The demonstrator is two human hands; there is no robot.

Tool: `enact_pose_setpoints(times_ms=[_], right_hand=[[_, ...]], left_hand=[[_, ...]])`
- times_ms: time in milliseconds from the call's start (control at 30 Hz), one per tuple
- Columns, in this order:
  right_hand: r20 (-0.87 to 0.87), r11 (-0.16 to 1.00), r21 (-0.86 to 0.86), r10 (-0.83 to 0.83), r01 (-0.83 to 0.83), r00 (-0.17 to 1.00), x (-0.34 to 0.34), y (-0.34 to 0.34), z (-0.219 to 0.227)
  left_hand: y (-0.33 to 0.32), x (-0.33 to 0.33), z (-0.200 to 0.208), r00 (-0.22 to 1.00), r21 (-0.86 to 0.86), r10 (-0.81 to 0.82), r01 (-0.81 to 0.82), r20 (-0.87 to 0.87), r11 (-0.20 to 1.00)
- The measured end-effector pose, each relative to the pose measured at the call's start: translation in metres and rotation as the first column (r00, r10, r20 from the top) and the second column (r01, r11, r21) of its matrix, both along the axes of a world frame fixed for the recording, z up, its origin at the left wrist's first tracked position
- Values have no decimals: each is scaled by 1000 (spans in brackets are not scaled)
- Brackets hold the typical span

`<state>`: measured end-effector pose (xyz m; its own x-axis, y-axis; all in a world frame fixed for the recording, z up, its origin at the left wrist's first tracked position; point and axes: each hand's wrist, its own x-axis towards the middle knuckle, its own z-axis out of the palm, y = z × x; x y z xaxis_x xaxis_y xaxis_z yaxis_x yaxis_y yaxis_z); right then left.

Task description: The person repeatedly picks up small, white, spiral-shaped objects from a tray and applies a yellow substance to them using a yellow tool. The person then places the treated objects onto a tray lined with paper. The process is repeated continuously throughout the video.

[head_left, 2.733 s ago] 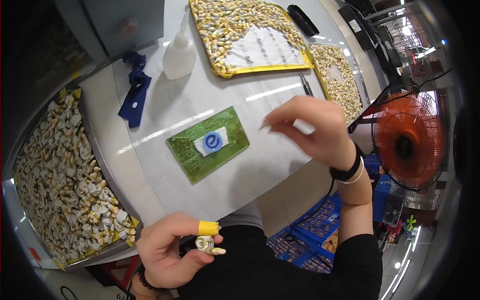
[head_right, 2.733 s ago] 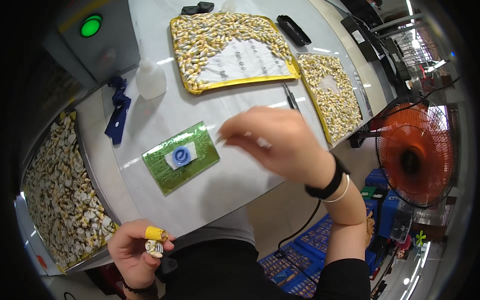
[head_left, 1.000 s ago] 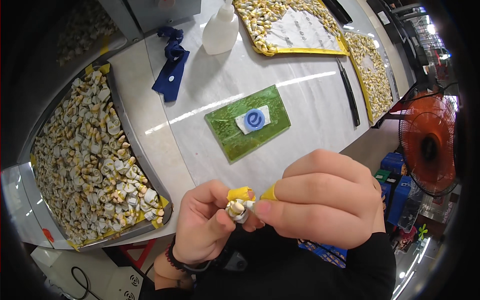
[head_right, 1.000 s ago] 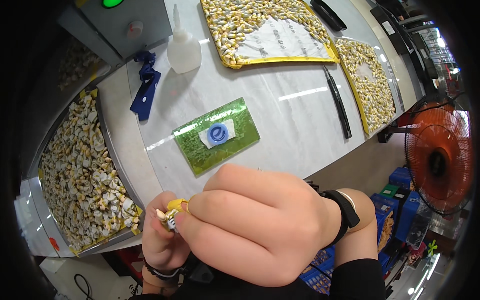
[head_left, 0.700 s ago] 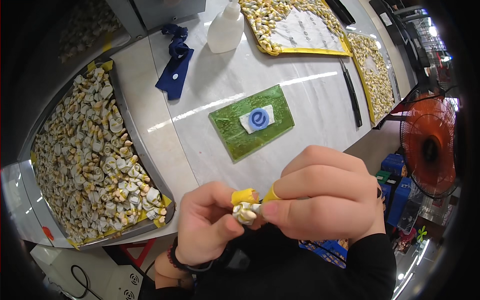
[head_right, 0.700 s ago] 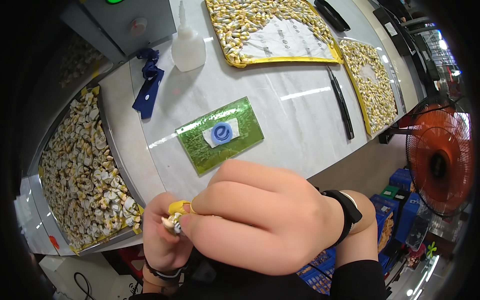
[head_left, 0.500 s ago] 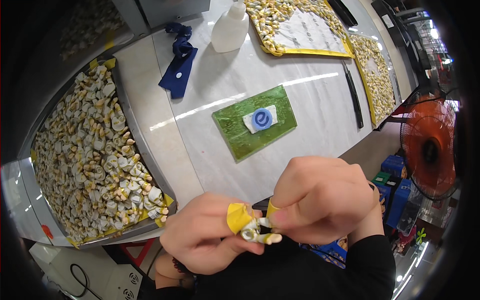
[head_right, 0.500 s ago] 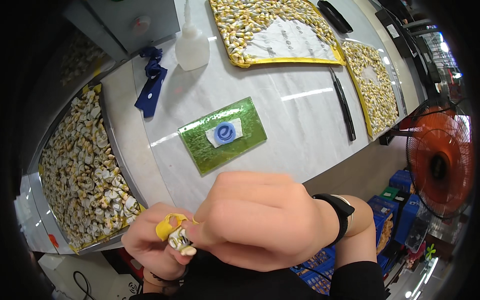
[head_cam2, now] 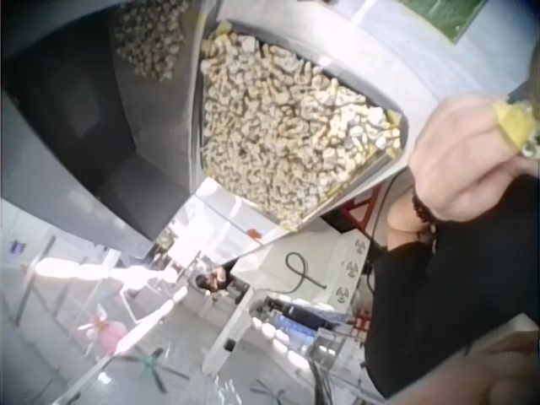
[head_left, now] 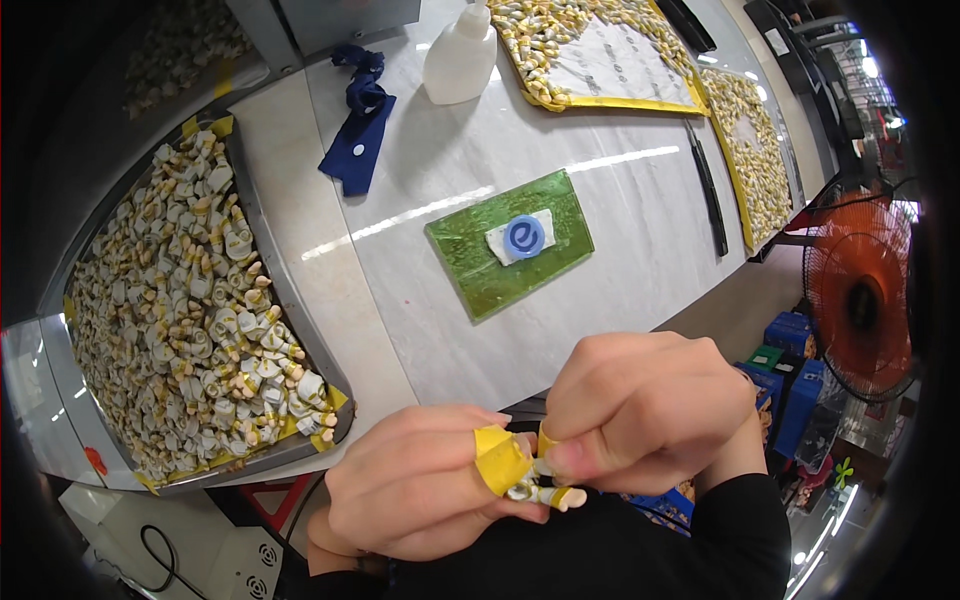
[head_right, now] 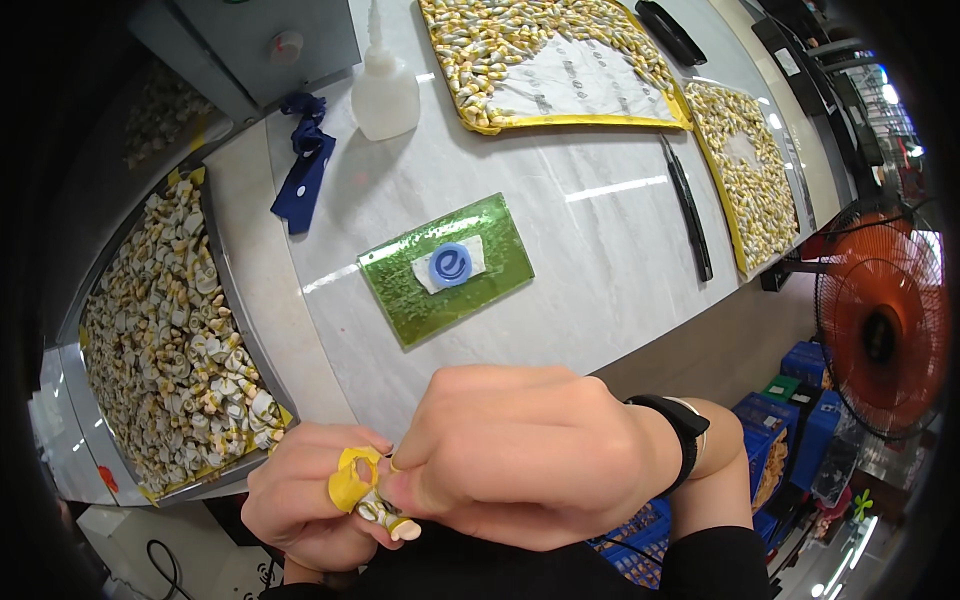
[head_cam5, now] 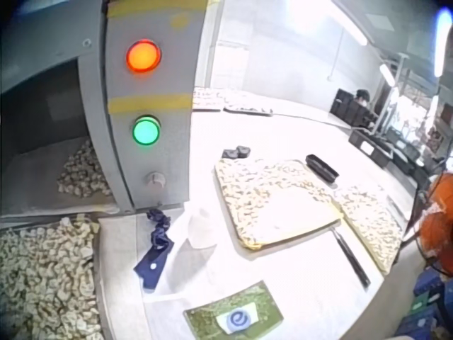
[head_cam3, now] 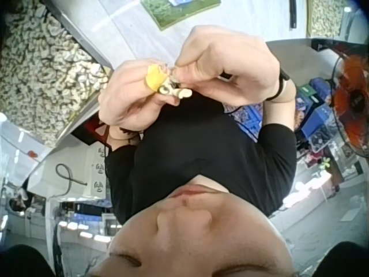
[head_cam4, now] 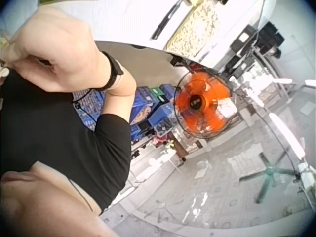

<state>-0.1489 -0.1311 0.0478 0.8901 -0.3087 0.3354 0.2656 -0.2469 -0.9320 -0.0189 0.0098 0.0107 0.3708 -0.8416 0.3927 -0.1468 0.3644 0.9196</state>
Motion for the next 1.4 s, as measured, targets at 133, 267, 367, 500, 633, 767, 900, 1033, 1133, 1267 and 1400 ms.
enact_pose_setpoints(times_ms=[133,267,367,500,633,767,900,1033,1133,1267,1400], right_hand=[[-47,984,-134,-127,120,991,-4,1,2],[-13,946,-272,-185,174,983,-4,-1,0],[14,930,-304,-211,205,977,-4,3,-3],[-43,975,-177,-146,136,988,-5,-6,0],[-107,991,-99,-103,92,989,-4,-15,-1],[-152,997,-78,-31,19,988,-2,-16,1],[-168,992,-123,-15,-6,986,-1,-15,2],[-166,989,-126,52,-74,985,0,-14,5],[-159,982,-149,96,-120,983,2,-16,5],[-152,976,-166,118,-143,981,1,-15,2],[-122,967,-184,154,-175,980,4,-17,1]], left_hand=[[-10,10,1,985,82,-167,170,-34,982],[-9,-7,1,985,158,69,-43,-161,987],[-9,-8,-10,989,68,145,-145,7,987],[-7,-8,-1,899,148,19,51,-438,988],[-3,-6,5,688,168,-59,259,-723,951],[-1,-4,-1,706,166,-110,310,-699,936],[-1,0,0,772,229,-139,347,-620,909],[-2,2,3,791,227,-216,406,-573,885],[-4,4,5,781,231,-249,445,-573,865],[-5,6,3,794,226,-288,463,-535,857],[0,15,11,839,330,-280,459,-467,825]])
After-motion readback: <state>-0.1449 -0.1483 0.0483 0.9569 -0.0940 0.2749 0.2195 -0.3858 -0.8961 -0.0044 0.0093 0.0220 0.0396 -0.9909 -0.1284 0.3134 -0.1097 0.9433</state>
